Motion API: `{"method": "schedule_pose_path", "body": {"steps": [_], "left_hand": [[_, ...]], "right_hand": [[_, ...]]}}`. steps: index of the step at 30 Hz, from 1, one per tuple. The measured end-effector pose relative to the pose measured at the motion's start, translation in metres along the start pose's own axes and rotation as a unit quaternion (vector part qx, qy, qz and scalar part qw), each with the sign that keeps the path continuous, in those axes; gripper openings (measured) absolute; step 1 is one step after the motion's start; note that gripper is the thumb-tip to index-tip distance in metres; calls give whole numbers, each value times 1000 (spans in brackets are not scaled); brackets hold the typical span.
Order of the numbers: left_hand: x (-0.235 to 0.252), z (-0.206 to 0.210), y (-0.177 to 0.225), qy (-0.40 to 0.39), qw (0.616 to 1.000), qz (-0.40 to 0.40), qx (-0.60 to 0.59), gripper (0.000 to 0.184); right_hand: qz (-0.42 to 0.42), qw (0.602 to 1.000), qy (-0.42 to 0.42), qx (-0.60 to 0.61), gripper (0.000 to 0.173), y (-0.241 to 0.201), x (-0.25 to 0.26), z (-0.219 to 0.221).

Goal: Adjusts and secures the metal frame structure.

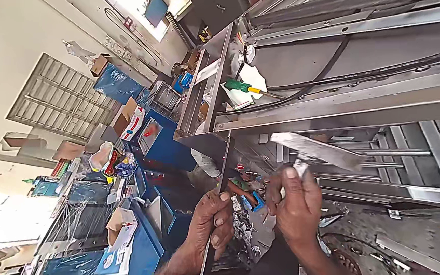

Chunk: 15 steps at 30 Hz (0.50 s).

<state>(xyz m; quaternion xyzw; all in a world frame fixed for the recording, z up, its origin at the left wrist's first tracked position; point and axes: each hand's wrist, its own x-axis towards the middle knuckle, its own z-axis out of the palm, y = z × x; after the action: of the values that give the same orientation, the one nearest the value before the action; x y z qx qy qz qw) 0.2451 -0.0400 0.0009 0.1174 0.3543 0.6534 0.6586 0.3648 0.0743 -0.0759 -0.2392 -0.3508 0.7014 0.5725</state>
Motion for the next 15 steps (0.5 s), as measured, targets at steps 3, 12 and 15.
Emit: {"method": "schedule_pose_path", "body": {"steps": [3,12,15], "left_hand": [[0,-2,2,1,1000,-1,-6,13],[-2,-6,-2,-6,1000,-3,4,13],[-3,-7,-2,7,1000,2,10,13]], "right_hand": [[56,993,-49,-95,30,13,7,7],[-20,1000,15,-2,22,0,4,-4],[75,989,-73,-108,28,19,7,0]]}}
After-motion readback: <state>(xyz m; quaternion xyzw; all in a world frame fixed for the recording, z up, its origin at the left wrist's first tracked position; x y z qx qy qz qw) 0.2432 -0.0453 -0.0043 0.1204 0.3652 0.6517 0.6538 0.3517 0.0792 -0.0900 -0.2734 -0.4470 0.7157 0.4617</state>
